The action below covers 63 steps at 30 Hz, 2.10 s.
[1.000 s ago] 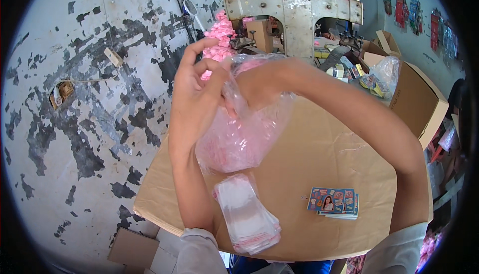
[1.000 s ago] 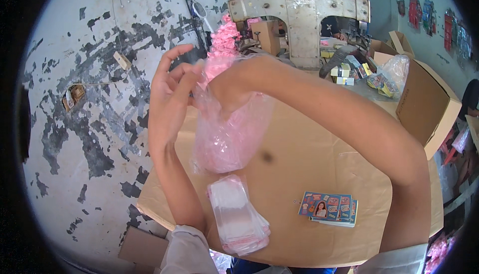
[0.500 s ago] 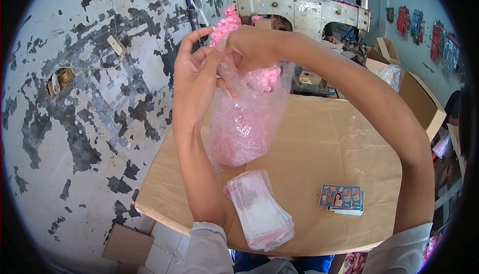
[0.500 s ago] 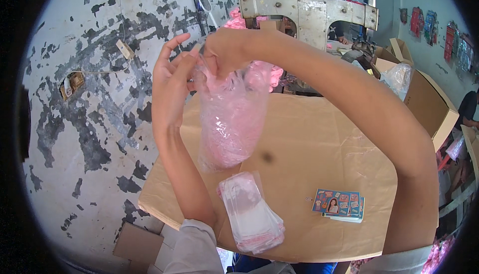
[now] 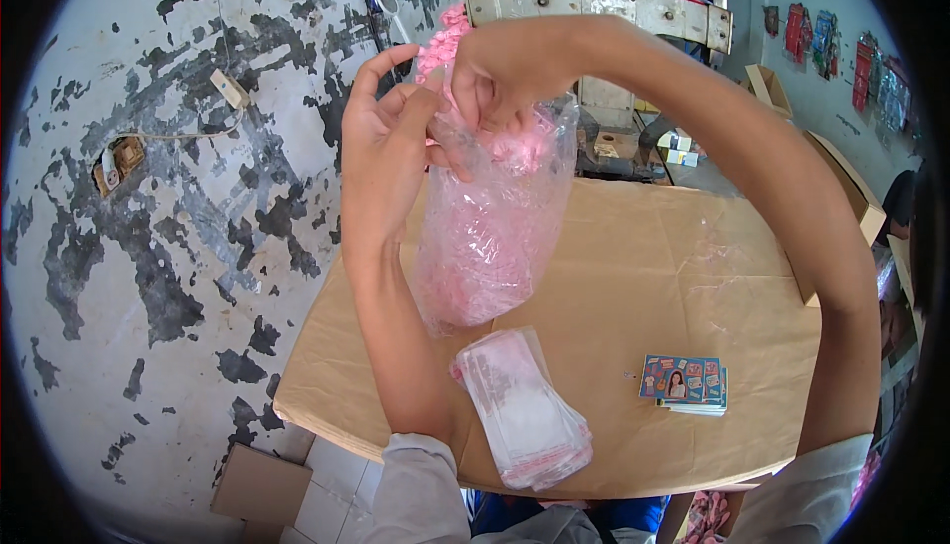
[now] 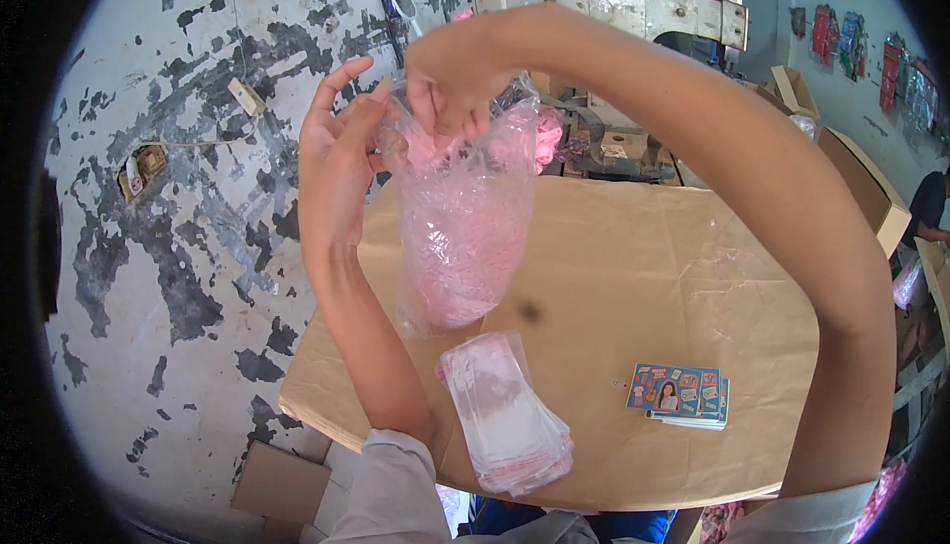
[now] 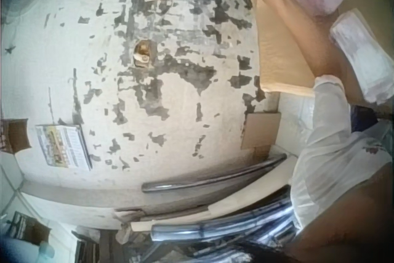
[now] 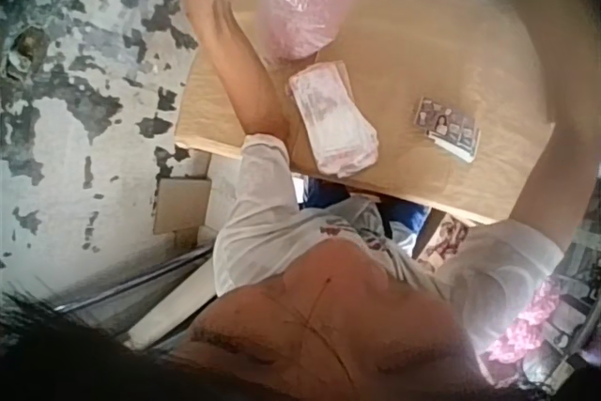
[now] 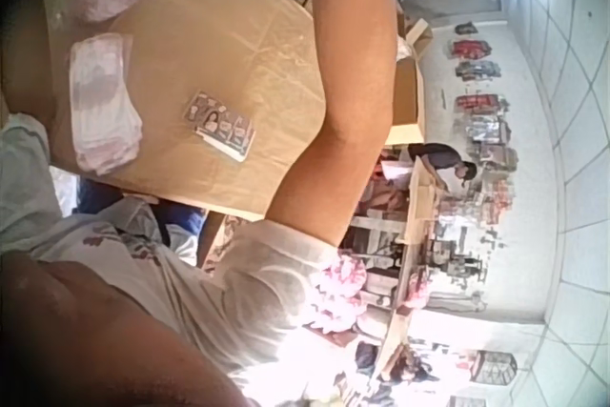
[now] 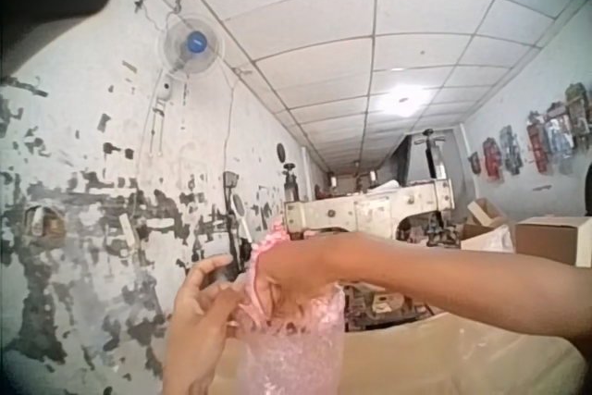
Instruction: The person opens a plastic bag of plastic spoons and removes the spoons onto the table, separating and arranging them by hand.
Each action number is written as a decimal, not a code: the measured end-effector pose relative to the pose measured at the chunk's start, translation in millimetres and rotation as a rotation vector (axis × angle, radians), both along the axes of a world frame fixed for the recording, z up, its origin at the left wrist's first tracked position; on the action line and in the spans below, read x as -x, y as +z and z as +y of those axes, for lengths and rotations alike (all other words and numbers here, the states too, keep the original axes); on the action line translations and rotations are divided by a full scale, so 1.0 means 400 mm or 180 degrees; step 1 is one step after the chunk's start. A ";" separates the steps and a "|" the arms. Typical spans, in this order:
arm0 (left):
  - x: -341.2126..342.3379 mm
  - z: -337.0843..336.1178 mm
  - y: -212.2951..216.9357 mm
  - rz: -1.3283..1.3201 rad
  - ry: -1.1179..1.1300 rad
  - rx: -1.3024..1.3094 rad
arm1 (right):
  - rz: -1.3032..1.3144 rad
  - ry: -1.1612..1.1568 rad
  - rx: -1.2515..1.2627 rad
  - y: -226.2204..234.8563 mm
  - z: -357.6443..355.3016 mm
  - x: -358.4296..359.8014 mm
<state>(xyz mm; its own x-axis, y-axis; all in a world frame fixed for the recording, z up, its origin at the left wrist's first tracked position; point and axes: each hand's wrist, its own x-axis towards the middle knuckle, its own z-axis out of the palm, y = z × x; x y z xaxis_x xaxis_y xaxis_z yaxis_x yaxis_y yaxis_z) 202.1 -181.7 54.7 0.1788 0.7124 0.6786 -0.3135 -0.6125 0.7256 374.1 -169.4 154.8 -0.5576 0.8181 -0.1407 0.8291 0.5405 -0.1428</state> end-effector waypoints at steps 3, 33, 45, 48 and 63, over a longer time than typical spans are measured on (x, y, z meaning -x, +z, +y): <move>-0.004 0.005 -0.004 0.0056 0.0029 -0.0013 | -0.0250 0.0322 -0.0079 0.003 -0.019 -0.010; -0.093 -0.041 -0.014 0.0722 0.0621 -0.0218 | 0.2091 -0.2508 -0.0288 -0.605 -0.512 -0.699; -0.073 -0.010 -0.023 0.0651 0.1152 -0.0400 | 0.1072 -0.1771 -0.1234 -0.727 -0.636 -0.619; -0.065 -0.011 -0.026 0.0687 0.0973 -0.0410 | 0.1187 -0.1845 -0.1447 -0.739 -0.558 -0.631; -0.061 0.025 -0.030 0.0987 0.1175 -0.0353 | 0.1510 -0.1159 -0.0167 -0.757 -0.616 -0.608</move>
